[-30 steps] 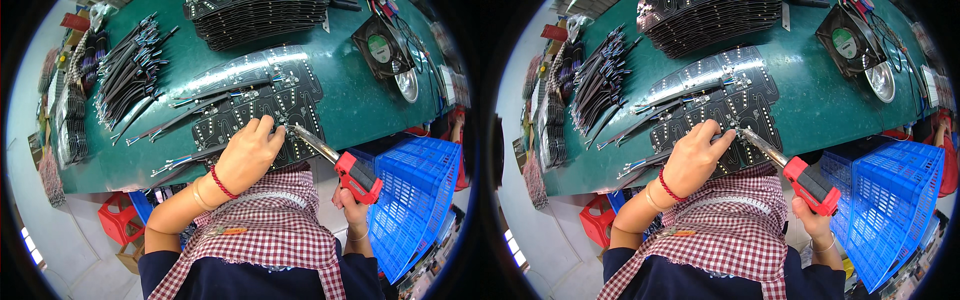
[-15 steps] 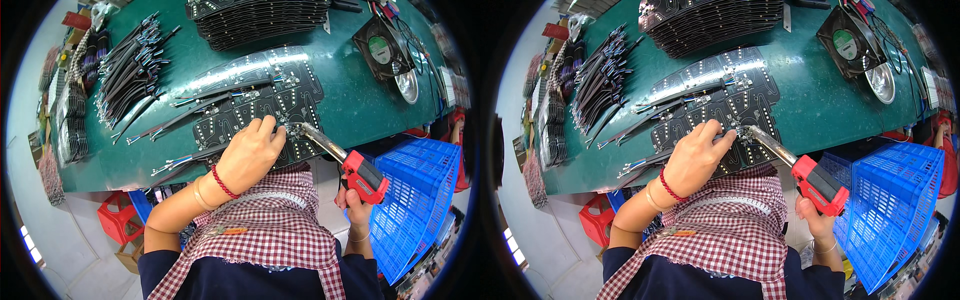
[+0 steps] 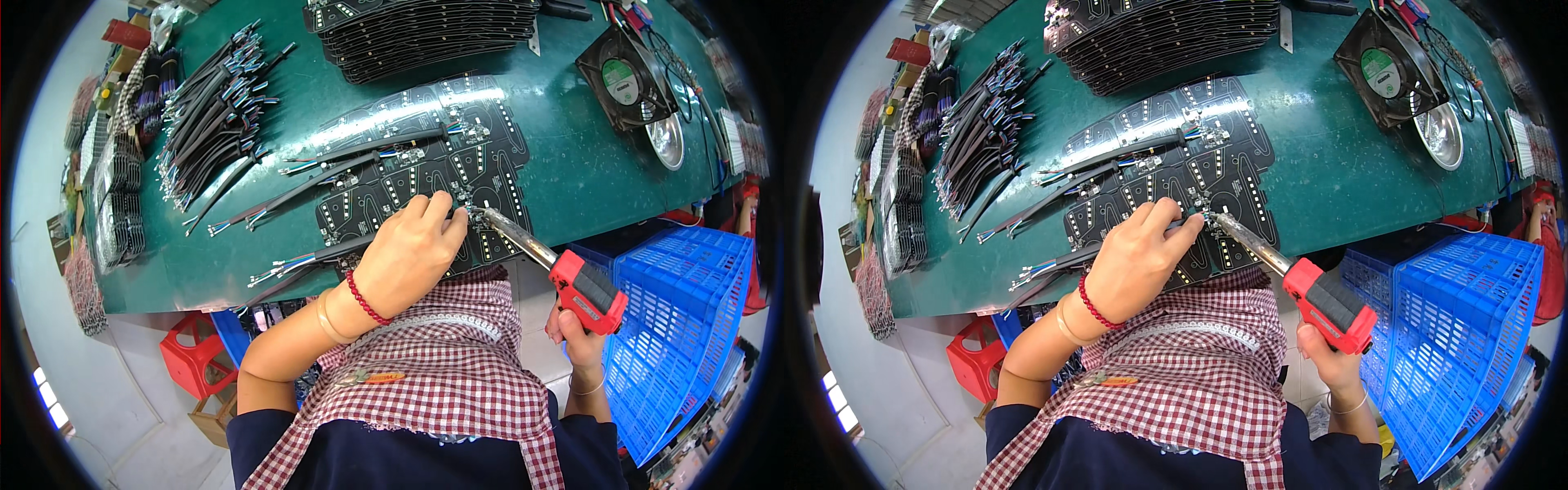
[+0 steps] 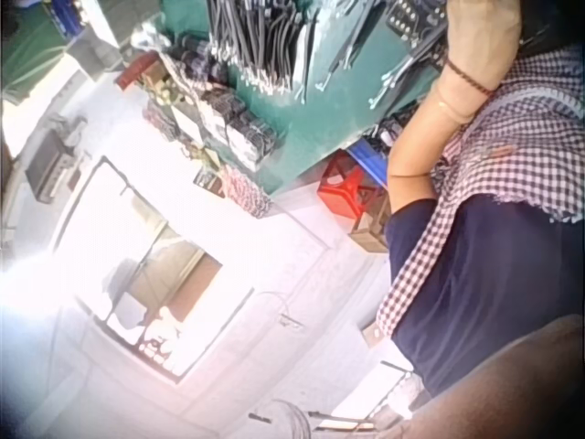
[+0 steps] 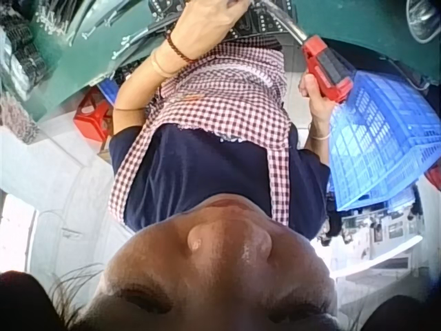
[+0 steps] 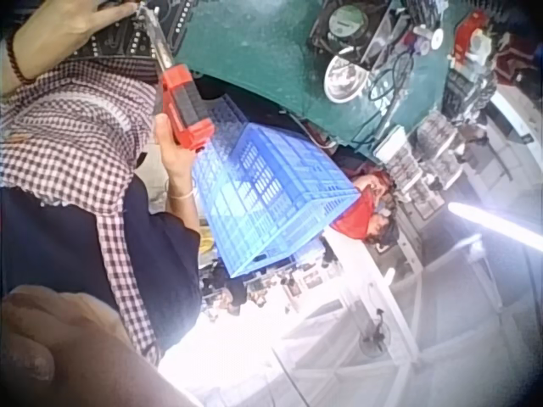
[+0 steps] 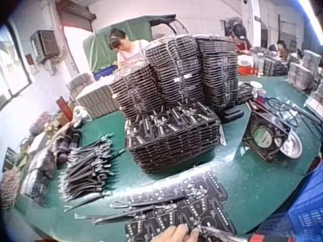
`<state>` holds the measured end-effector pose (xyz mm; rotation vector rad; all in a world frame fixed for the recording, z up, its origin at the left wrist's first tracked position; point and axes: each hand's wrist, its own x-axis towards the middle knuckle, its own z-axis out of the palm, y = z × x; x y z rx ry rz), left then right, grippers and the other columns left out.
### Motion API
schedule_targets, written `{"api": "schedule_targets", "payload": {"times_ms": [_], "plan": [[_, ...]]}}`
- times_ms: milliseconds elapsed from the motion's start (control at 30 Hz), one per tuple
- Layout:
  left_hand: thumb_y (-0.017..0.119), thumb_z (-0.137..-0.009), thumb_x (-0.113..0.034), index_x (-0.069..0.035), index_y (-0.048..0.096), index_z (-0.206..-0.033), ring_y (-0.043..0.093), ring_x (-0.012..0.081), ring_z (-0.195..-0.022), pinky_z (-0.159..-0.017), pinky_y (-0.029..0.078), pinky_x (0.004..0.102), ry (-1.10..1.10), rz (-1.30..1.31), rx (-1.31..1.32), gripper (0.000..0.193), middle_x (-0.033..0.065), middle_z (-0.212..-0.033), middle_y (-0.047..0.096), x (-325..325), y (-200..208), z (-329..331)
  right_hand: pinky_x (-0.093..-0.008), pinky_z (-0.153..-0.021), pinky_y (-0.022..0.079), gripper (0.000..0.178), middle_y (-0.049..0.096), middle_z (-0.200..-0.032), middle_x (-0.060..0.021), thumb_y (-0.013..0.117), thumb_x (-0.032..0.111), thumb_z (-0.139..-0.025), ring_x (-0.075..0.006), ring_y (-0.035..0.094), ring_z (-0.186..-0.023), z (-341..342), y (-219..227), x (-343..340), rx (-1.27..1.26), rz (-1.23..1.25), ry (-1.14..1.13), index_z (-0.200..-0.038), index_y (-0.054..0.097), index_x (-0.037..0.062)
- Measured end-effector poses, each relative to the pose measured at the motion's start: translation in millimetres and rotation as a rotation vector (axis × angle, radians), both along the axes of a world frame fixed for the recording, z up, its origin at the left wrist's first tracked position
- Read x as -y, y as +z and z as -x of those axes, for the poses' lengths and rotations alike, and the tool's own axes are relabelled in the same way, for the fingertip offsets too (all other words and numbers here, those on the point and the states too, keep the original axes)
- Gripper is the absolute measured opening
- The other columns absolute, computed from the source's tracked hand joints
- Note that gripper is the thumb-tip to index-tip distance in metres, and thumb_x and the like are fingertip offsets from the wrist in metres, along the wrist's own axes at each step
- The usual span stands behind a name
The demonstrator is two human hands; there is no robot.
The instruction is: The person solders wires onto circuit boards using a soldering iron, places a completed board into a plastic crate, and takes another board from a stack to solder more wires onto it.
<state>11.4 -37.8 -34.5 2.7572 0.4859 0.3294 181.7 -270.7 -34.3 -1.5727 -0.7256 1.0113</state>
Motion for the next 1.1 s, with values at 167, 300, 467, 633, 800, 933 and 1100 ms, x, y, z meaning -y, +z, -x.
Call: {"api": "schedule_targets", "payload": {"times_ms": [167,300,467,633,800,933,1100], "plan": [[0.058,-0.077,-0.001,-0.002,0.063,-0.107,0.055,0.0221,-0.077,-0.065,0.051,0.0327,0.001,-0.007,0.002,0.031,0.0092,-0.090,0.049,0.0,-1.1,-0.1,-0.0245,-0.042,0.037,0.038,0.050,-0.057,-0.0058,0.056,0.021,-0.092,-0.0102,0.043,-0.044,-2.5,0.0,3.1,0.057,0.024,0.028,-0.115,0.049,-0.0087],[0.058,-0.077,-0.001,-0.002,0.063,-0.107,0.055,0.0220,-0.077,-0.065,0.051,0.0325,0.005,0.006,0.015,0.031,0.0092,-0.090,0.049,0.2,-1.3,0.2,-0.0244,-0.042,0.037,0.037,0.050,-0.057,-0.0060,0.057,0.020,-0.092,-0.0104,0.043,-0.044,-2.5,1.8,2.0,0.037,0.034,-0.001,-0.115,0.050,-0.0075],[0.058,-0.077,-0.001,-0.001,0.062,-0.107,0.055,0.0218,-0.077,-0.065,0.050,0.0322,0.007,-0.012,0.009,0.030,0.0095,-0.089,0.049,0.7,-0.4,-0.5,-0.0252,-0.043,0.037,0.036,0.050,-0.057,-0.0062,0.056,0.020,-0.092,-0.0106,0.043,-0.044,-2.0,4.5,0.8,0.002,0.043,-0.022,-0.115,0.050,-0.0069],[0.059,-0.077,-0.001,-0.001,0.062,-0.107,0.055,0.0219,-0.077,-0.066,0.050,0.0324,0.006,-0.018,-0.005,0.030,0.0096,-0.090,0.049,1.2,-1.6,-0.7,-0.0250,-0.047,0.041,0.029,0.054,-0.064,-0.0053,0.058,0.007,-0.089,-0.0099,0.047,-0.051,-6.7,10.2,5.1,-0.139,0.032,-0.116,-0.115,0.053,-0.0052],[0.059,-0.073,0.000,-0.002,0.063,-0.107,0.056,0.0227,-0.078,-0.067,0.051,0.0326,0.019,0.016,-0.004,0.034,0.0096,-0.091,0.051,-0.4,-0.2,0.6,-0.0254,-0.047,0.041,0.025,0.053,-0.063,-0.0055,0.057,0.006,-0.090,-0.0102,0.048,-0.050,-8.6,11.7,2.4,-0.110,0.031,-0.068,-0.111,0.053,-0.0053],[0.059,-0.070,0.002,-0.004,0.064,-0.106,0.058,0.0230,-0.079,-0.066,0.052,0.0332,0.022,0.031,0.028,0.037,0.0089,-0.091,0.053,-1.7,-4.8,1.1,-0.0253,-0.047,0.041,0.023,0.053,-0.063,-0.0053,0.056,0.006,-0.090,-0.0101,0.048,-0.050,-9.1,11.6,2.2,-0.102,0.034,-0.068,-0.110,0.053,-0.0047],[0.059,-0.070,0.002,-0.005,0.065,-0.105,0.058,0.0231,-0.079,-0.066,0.052,0.0331,0.034,0.030,0.038,0.036,0.0085,-0.091,0.053,-0.9,-3.5,1.0,-0.0249,-0.046,0.041,0.018,0.053,-0.064,-0.0044,0.055,0.003,-0.090,-0.0094,0.048,-0.050,-11.0,12.9,-2.2,-0.131,0.032,-0.033,-0.106,0.054,-0.0038]]}}
